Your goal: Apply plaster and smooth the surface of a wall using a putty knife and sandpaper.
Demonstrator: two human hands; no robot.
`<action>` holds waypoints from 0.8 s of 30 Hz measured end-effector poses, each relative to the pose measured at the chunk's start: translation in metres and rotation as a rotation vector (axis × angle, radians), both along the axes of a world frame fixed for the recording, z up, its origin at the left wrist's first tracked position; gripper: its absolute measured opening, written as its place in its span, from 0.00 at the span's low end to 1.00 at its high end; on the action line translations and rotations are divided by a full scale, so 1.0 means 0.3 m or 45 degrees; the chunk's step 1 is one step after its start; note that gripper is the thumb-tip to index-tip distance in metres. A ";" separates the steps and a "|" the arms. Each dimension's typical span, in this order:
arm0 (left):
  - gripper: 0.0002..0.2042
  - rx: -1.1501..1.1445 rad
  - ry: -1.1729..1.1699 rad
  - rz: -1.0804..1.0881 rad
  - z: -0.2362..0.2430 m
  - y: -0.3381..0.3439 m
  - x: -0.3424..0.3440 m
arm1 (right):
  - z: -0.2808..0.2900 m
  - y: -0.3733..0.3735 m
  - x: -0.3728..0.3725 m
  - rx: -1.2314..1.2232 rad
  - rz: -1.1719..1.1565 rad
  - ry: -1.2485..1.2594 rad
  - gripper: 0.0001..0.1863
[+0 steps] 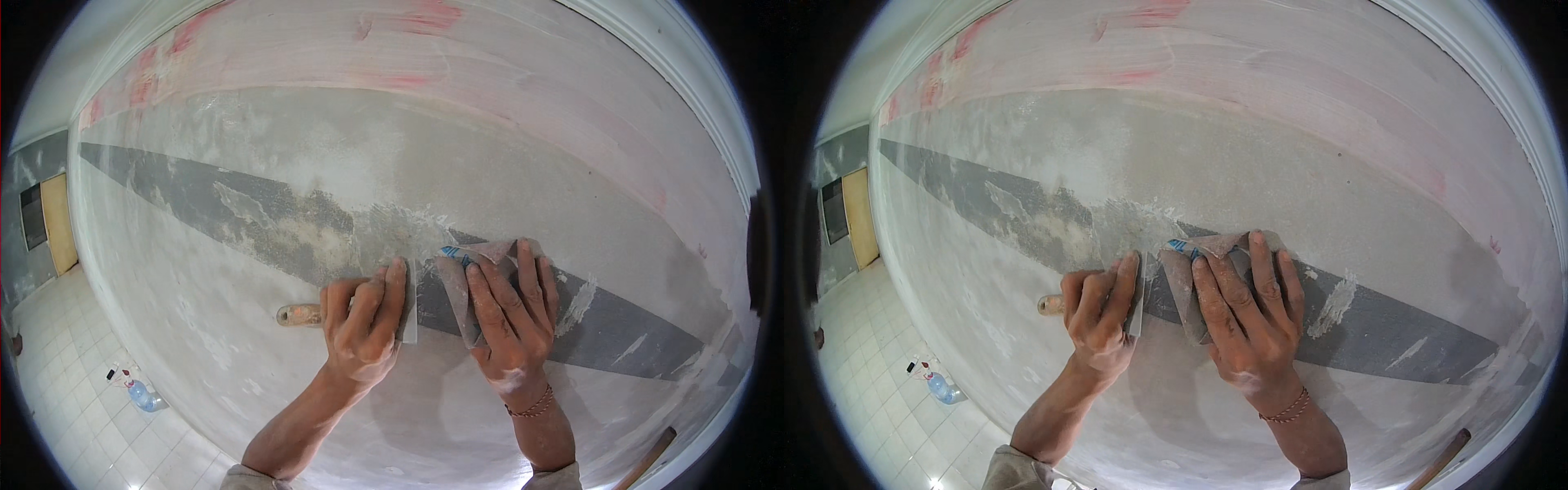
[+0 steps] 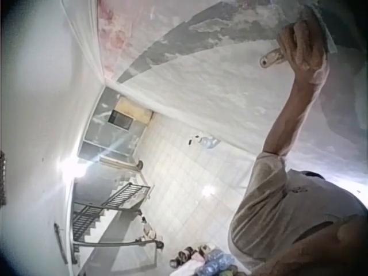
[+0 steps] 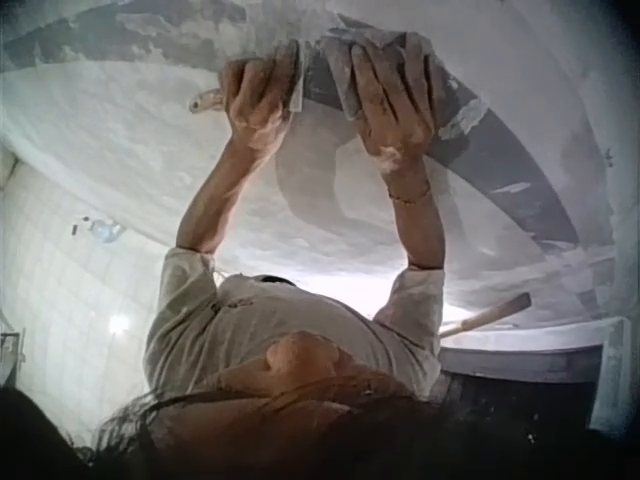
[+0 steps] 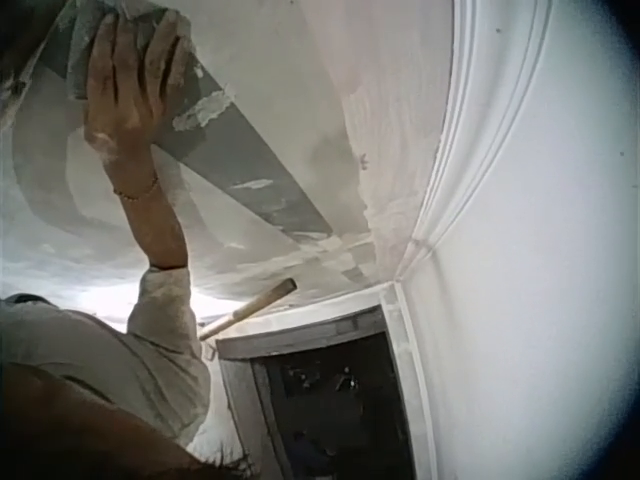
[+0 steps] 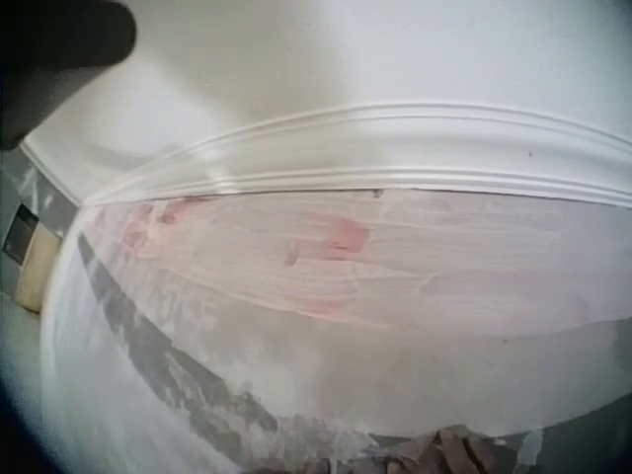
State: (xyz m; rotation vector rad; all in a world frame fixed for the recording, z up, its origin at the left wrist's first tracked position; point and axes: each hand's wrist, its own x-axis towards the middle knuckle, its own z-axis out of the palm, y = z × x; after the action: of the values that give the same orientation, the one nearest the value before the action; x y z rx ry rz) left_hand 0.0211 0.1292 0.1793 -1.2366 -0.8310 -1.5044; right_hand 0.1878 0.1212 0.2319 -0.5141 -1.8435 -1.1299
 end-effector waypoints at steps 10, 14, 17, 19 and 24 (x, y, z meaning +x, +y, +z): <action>0.13 -0.006 0.054 -0.057 0.016 -0.009 0.032 | -0.002 -0.009 0.011 -0.023 0.029 0.008 0.16; 0.14 0.003 0.043 -0.050 0.006 0.006 0.033 | -0.004 -0.001 0.013 -0.012 0.042 0.022 0.16; 0.17 0.027 -0.004 -0.029 0.007 0.006 0.039 | -0.003 -0.005 0.007 -0.008 0.018 0.009 0.15; 0.16 0.010 0.033 -0.070 0.025 -0.003 0.039 | 0.011 -0.010 0.004 0.025 0.034 0.019 0.15; 0.16 0.016 0.014 -0.075 -0.014 -0.004 0.046 | 0.008 -0.009 0.005 -0.013 0.050 0.009 0.15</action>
State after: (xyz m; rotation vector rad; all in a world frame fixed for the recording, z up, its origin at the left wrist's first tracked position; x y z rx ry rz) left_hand 0.0350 0.1281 0.1752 -1.2685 -0.7826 -1.5464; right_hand 0.1891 0.1185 0.2345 -0.4847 -1.8466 -1.0917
